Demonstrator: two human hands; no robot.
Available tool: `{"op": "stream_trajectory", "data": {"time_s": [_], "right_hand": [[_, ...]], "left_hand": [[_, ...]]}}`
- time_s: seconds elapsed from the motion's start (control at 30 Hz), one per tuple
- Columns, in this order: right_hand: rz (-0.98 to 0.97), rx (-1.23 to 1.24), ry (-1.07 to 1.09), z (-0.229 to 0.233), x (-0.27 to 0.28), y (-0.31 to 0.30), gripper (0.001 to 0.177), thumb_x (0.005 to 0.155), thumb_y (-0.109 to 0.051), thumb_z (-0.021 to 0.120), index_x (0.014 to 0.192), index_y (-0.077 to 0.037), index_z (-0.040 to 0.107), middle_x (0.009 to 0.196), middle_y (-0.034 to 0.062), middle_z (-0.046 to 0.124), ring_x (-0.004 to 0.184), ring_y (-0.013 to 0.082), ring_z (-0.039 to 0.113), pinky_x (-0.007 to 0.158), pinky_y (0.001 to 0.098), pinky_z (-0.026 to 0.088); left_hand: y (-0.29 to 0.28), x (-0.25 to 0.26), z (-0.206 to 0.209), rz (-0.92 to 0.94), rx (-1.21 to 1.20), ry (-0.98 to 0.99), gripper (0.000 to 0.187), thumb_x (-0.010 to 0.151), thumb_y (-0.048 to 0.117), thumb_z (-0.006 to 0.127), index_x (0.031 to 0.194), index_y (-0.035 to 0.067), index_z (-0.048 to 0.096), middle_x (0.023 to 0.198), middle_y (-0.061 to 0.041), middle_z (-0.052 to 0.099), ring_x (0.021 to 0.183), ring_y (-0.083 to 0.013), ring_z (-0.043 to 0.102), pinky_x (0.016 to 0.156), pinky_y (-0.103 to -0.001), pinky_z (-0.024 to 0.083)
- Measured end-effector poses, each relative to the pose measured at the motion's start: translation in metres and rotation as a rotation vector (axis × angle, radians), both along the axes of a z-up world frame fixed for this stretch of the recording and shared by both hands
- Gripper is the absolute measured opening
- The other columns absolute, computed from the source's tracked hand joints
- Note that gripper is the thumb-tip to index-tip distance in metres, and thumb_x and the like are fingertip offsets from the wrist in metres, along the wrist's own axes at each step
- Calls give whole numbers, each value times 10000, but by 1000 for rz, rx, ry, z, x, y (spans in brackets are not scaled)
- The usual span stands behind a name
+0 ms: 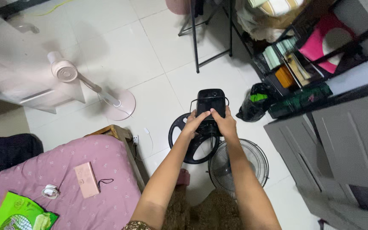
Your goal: The person disassembles a black electric fan by removing the front grille, fan blades, and rear grille, then reassembles the components in reverse order. The person handles the fan parts by hand and places them on the floor during disassembly.
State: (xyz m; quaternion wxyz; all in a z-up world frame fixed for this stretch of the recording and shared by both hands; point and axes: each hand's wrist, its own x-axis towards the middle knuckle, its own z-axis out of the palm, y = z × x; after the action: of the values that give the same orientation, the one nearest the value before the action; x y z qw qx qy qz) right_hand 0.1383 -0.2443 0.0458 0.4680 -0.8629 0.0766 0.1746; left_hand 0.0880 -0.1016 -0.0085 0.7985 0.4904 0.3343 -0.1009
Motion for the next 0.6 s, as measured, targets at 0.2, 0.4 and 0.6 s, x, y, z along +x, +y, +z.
{"op": "stream_trajectory", "data": {"time_s": [0.2, 0.4, 0.6], "right_hand": [[-79, 7, -16, 7, -26, 4, 918, 799, -530, 733, 1539, -84, 422, 1188, 250, 720, 1067, 312, 735, 921, 350, 565], [-135, 3, -13, 22, -45, 5, 945, 829, -514, 731, 1571, -64, 357, 1218, 268, 695, 1090, 328, 720, 927, 352, 555], [-159, 54, 26, 14, -37, 5, 935, 783, -504, 747, 1544, -66, 428, 1224, 260, 712, 1107, 315, 719, 951, 337, 544]], "left_hand": [[-1, -12, -4, -4, -25, -222, 829, 817, 319, 817, 1471, -62, 479, 1221, -194, 687, 1020, -220, 707, 845, -321, 596], [3, -19, -3, -66, -33, -232, 796, 817, 281, 790, 1481, 1, 451, 1219, -157, 683, 1028, -210, 702, 844, -330, 595], [3, -11, -7, -96, 43, -164, 821, 834, 333, 785, 1505, 22, 428, 1231, -158, 689, 1046, -223, 706, 855, -339, 595]]}}
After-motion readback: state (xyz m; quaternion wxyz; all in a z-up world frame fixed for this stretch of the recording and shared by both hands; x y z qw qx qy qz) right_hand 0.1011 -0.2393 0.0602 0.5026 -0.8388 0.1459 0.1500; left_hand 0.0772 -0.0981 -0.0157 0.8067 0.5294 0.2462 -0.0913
